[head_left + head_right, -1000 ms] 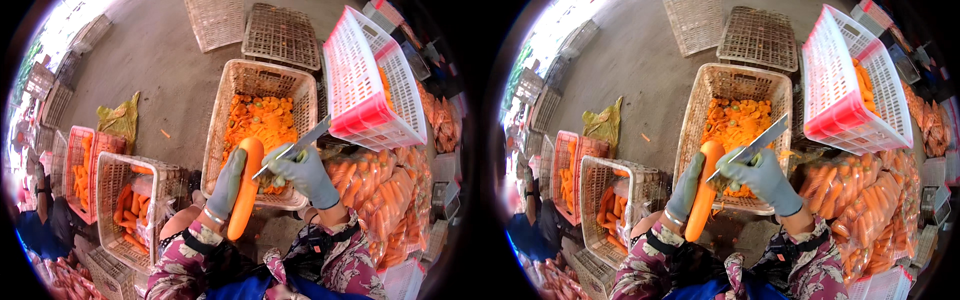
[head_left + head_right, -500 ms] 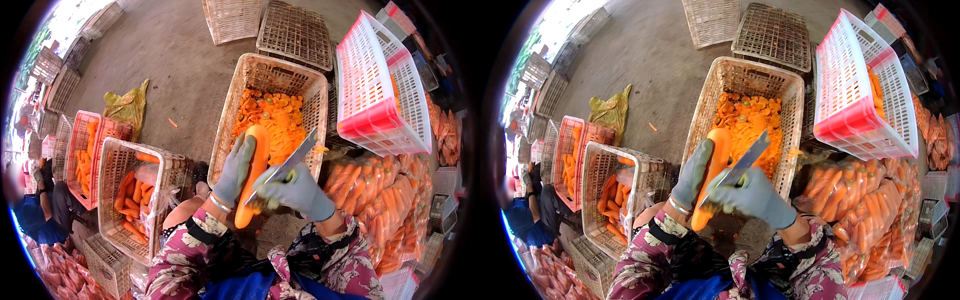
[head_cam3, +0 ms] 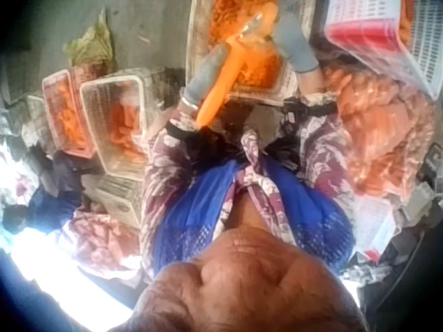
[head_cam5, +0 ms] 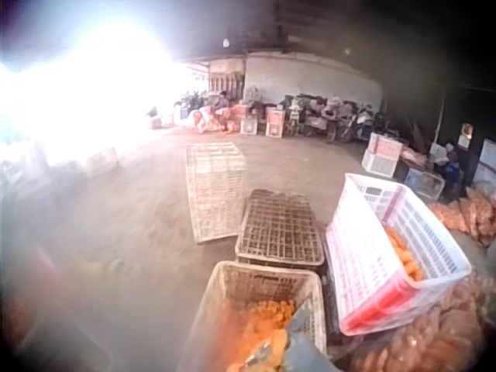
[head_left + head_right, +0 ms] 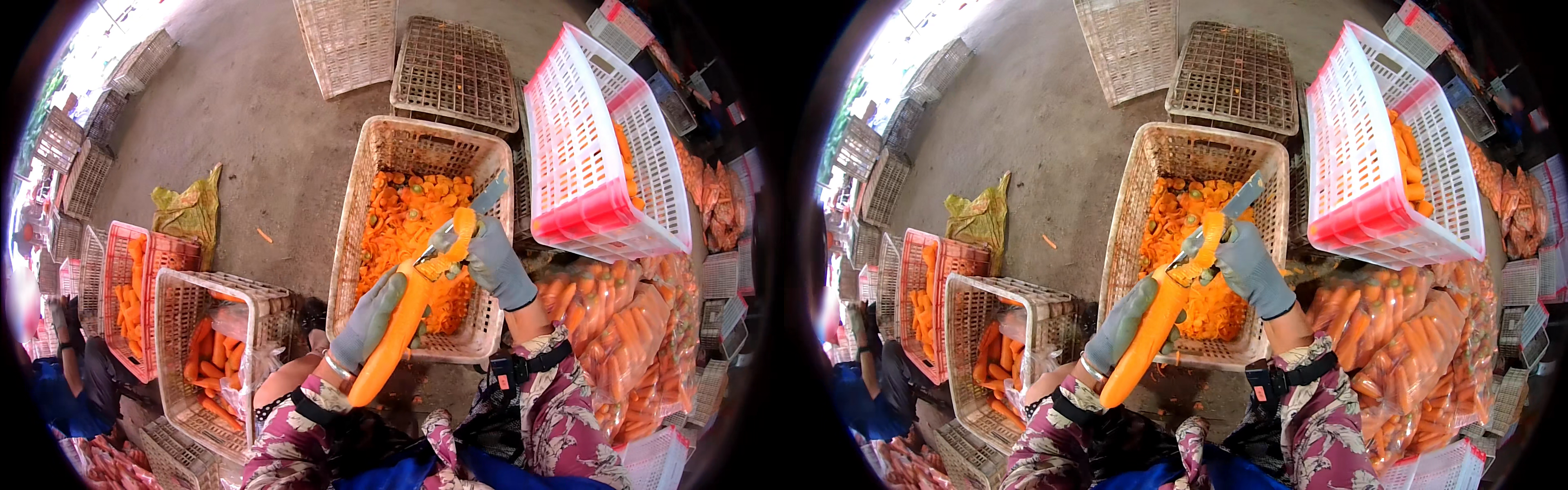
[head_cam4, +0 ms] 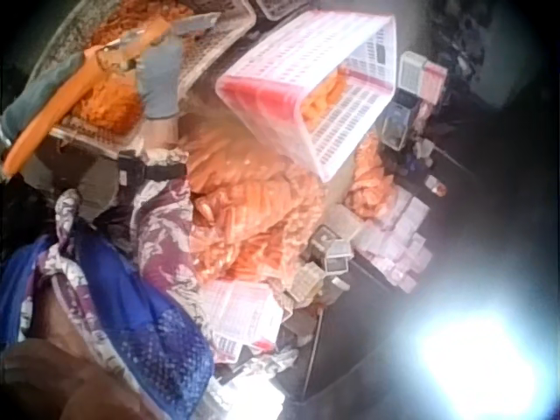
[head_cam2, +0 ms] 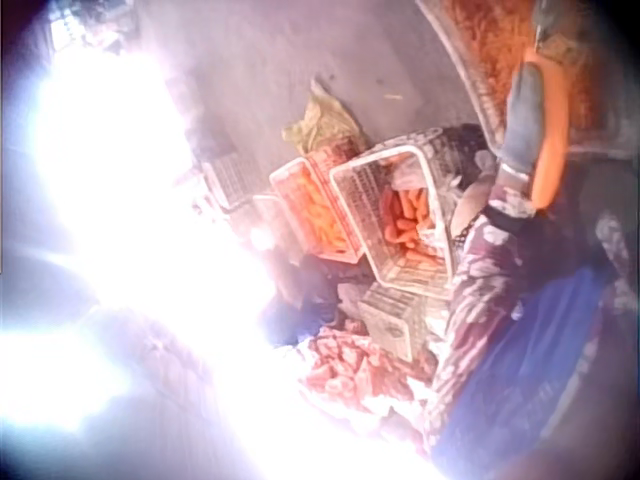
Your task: The person uses a handheld peeler to remove the outer skin from a carrot, turning it over to peel all sides, and then places the peeled carrot into a pink plastic basket.
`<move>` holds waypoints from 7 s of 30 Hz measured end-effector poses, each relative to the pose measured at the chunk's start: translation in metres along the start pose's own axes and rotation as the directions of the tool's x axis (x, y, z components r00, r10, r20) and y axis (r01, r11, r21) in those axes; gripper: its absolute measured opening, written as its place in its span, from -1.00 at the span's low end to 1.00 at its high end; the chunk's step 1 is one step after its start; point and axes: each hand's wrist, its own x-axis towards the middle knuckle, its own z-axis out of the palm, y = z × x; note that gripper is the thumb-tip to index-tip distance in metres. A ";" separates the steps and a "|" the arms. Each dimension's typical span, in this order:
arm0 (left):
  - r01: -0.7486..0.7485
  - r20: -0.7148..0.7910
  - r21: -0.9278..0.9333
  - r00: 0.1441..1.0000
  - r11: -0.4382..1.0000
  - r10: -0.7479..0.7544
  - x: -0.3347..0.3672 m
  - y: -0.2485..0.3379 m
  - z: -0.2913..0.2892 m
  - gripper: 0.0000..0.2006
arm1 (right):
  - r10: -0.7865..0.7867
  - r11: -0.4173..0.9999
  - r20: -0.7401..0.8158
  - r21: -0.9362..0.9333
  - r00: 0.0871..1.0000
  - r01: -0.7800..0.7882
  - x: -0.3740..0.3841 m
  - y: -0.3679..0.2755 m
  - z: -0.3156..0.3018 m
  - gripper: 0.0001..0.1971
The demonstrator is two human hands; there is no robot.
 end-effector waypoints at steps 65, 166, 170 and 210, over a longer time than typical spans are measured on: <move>-0.021 0.021 -0.115 0.999 0.993 0.024 -0.012 -0.005 -0.013 -0.39 | -0.473 0.465 -0.229 -0.885 0.851 0.020 0.021 0.032 -0.046 -0.78; -0.095 -0.048 -0.050 0.995 0.994 0.093 0.007 -0.015 -0.006 -0.48 | -0.075 0.972 0.040 -0.219 0.996 0.082 -0.016 -0.001 0.006 -0.72; -0.040 -0.034 -0.028 0.999 0.999 0.039 -0.004 -0.012 -0.006 -0.38 | -0.190 0.945 0.040 -0.264 0.981 0.193 -0.005 0.016 -0.014 -0.81; -0.083 -0.053 -0.239 0.996 0.968 0.072 -0.001 -0.006 -0.017 -0.33 | -0.171 0.984 -0.272 -0.086 0.947 0.153 -0.004 0.001 -0.002 -0.79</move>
